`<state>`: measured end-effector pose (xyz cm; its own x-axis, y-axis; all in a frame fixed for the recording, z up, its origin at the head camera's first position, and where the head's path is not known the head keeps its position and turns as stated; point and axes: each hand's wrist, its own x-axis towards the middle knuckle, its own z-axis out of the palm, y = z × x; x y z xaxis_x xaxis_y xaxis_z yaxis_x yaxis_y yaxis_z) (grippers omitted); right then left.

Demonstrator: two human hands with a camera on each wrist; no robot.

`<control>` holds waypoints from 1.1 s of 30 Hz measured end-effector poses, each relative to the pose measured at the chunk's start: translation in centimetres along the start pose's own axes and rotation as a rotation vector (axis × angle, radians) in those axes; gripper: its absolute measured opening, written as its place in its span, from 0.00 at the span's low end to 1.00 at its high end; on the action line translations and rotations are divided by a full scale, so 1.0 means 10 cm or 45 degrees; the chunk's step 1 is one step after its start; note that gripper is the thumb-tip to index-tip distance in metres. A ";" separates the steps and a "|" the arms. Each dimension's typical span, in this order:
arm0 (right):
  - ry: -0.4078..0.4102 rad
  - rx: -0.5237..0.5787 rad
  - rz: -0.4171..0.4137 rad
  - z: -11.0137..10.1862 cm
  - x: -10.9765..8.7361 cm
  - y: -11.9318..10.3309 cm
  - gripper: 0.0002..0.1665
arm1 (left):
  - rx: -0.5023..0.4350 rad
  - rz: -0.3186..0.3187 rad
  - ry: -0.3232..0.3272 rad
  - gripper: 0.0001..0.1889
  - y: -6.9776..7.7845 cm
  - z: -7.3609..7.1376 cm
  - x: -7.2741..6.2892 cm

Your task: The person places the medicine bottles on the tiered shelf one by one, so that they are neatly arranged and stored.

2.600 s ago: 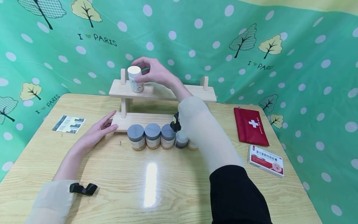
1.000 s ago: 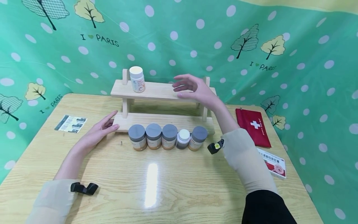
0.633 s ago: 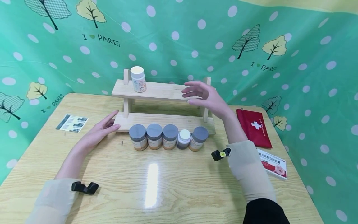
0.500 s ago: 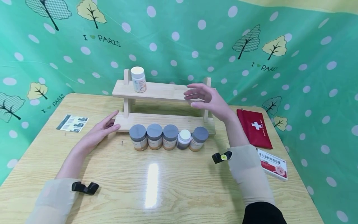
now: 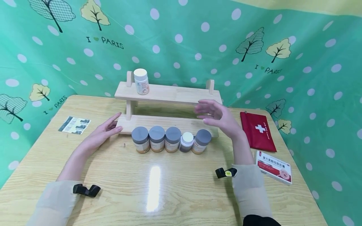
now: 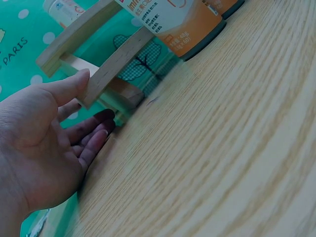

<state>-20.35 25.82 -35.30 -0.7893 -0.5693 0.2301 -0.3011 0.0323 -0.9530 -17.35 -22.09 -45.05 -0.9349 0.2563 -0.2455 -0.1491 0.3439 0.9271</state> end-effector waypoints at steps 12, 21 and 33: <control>-0.048 -0.002 0.057 0.00 -0.28 0.21 0.39 | 0.021 0.002 0.006 0.44 -0.01 0.00 0.00; -0.121 -0.001 0.042 -0.06 -0.37 0.31 0.43 | 0.008 0.007 0.014 0.44 -0.02 0.01 0.01; -0.207 -0.060 0.104 -0.17 -0.43 0.39 0.44 | 0.023 0.002 0.009 0.44 -0.02 0.01 0.00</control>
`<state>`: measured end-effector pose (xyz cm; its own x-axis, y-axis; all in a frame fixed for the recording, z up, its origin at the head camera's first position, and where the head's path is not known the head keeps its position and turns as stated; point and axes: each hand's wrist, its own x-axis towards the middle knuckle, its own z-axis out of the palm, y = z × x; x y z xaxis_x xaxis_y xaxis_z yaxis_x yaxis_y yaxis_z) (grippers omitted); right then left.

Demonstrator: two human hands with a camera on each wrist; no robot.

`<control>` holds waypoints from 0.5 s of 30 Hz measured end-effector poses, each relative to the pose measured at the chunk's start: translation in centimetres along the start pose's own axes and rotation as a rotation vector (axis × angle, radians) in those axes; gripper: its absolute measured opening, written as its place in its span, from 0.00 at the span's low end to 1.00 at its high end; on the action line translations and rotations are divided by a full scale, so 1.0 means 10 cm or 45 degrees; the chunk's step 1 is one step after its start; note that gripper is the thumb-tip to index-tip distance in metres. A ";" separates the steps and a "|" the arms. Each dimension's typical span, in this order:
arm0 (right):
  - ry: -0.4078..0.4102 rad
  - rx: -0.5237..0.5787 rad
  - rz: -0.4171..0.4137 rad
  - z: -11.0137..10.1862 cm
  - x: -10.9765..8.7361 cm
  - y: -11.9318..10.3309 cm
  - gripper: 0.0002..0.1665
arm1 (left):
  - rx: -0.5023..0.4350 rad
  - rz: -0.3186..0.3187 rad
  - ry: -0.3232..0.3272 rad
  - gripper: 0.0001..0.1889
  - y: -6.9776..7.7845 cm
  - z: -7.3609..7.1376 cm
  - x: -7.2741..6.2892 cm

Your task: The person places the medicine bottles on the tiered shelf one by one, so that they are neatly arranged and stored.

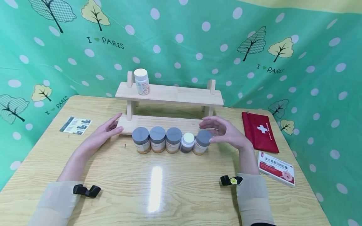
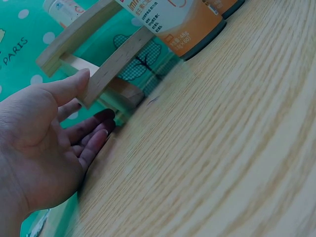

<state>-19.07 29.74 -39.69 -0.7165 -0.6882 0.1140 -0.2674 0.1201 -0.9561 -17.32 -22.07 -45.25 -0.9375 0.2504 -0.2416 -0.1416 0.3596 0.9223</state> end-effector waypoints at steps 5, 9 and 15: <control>-0.038 -0.035 -0.014 -0.02 0.00 0.04 0.44 | 0.008 0.002 0.002 0.44 0.01 -0.01 0.00; -0.053 -0.069 0.048 -0.02 -0.01 0.05 0.46 | 0.021 0.003 -0.002 0.44 0.01 -0.01 0.00; -0.076 -0.085 0.111 0.01 -0.01 0.04 0.47 | 0.033 -0.005 0.005 0.44 0.00 0.00 0.00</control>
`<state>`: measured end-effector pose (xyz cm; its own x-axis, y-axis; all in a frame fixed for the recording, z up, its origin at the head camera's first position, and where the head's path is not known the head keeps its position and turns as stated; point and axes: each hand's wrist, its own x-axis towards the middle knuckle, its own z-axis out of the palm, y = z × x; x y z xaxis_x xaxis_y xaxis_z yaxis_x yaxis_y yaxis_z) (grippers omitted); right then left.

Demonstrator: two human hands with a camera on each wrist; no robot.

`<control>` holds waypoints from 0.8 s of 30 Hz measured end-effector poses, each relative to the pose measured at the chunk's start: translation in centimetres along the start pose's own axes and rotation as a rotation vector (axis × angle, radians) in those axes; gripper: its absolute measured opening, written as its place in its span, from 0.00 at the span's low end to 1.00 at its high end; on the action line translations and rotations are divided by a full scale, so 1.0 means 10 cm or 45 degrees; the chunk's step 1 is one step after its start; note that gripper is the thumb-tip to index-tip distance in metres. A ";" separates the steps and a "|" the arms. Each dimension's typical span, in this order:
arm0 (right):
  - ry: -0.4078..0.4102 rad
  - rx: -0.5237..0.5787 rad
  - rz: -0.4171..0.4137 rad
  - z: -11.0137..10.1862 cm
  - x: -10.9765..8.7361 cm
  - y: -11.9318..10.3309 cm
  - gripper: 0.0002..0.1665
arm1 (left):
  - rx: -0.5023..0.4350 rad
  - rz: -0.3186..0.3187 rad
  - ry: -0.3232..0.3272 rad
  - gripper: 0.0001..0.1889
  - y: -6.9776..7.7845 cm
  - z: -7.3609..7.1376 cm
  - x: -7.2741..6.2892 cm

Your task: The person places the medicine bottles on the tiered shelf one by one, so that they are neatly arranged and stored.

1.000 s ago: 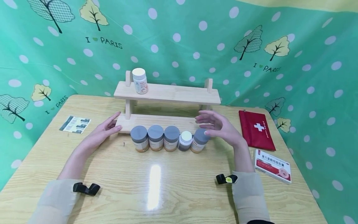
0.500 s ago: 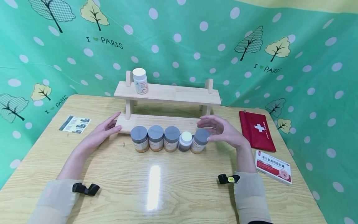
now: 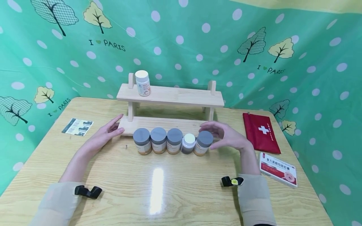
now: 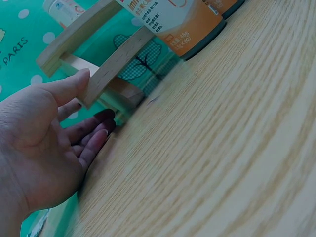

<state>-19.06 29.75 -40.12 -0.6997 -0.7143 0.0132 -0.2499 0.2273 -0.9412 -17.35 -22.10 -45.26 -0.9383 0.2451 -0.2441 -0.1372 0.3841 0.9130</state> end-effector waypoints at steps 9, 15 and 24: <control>-0.021 -0.086 0.012 0.02 0.04 0.00 0.44 | -0.016 -0.002 0.000 0.45 -0.01 0.00 0.00; -0.012 -0.138 0.020 0.02 0.05 0.02 0.43 | -0.018 0.002 -0.002 0.45 0.00 0.00 0.00; -0.015 -0.154 0.026 0.03 0.06 0.02 0.37 | -0.032 0.001 -0.006 0.44 -0.01 0.00 0.00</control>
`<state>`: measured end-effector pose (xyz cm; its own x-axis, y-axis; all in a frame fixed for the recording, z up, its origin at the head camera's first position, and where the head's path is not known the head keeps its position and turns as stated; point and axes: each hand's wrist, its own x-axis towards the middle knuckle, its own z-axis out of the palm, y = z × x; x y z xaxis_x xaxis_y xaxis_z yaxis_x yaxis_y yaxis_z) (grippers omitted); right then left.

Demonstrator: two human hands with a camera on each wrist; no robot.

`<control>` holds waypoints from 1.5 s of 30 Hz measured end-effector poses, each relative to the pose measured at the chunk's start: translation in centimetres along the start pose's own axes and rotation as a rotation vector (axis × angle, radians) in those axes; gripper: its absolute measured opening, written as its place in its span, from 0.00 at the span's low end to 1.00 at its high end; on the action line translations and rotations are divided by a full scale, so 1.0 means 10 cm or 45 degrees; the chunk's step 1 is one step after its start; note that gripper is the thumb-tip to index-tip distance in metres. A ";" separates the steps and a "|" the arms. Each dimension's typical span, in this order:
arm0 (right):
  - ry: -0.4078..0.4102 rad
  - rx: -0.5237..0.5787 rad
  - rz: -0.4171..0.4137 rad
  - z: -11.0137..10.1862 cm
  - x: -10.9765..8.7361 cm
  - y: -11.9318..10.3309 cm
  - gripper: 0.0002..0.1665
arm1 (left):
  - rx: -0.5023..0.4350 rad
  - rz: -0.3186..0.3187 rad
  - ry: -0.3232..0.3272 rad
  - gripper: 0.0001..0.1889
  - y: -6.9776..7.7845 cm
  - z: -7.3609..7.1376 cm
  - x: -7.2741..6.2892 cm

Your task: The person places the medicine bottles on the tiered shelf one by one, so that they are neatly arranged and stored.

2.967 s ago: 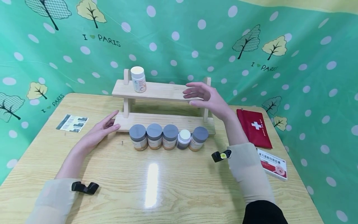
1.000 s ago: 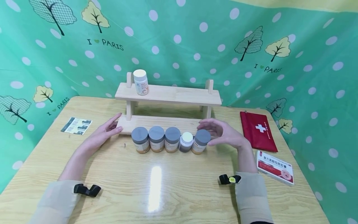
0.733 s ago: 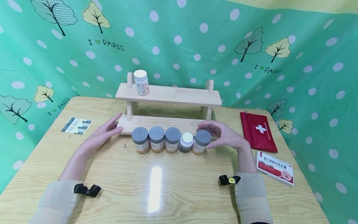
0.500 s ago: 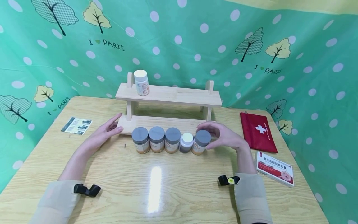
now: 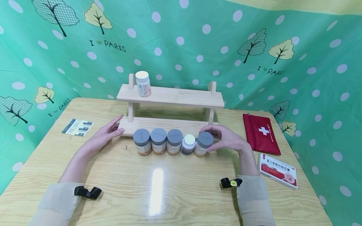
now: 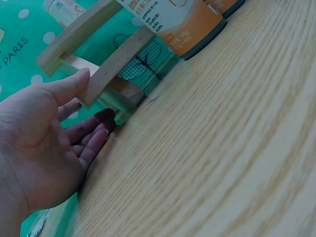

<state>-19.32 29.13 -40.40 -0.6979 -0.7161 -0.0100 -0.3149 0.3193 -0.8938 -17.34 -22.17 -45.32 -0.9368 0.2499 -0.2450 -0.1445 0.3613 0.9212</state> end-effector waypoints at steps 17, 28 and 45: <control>0.041 0.006 -0.003 0.01 -0.01 -0.02 0.36 | -0.005 0.003 0.004 0.44 0.01 0.01 -0.01; 0.071 0.040 -0.029 0.00 -0.05 -0.05 0.36 | 0.001 0.001 0.008 0.44 0.00 0.01 0.00; 0.156 0.223 -0.133 -0.01 -0.09 -0.13 0.36 | -0.013 0.013 -0.002 0.44 0.00 0.01 0.00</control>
<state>-18.32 29.44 -39.16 -0.7438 -0.6553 0.1318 -0.2805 0.1270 -0.9514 -17.28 -22.13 -45.35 -0.9376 0.2553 -0.2359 -0.1381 0.3492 0.9268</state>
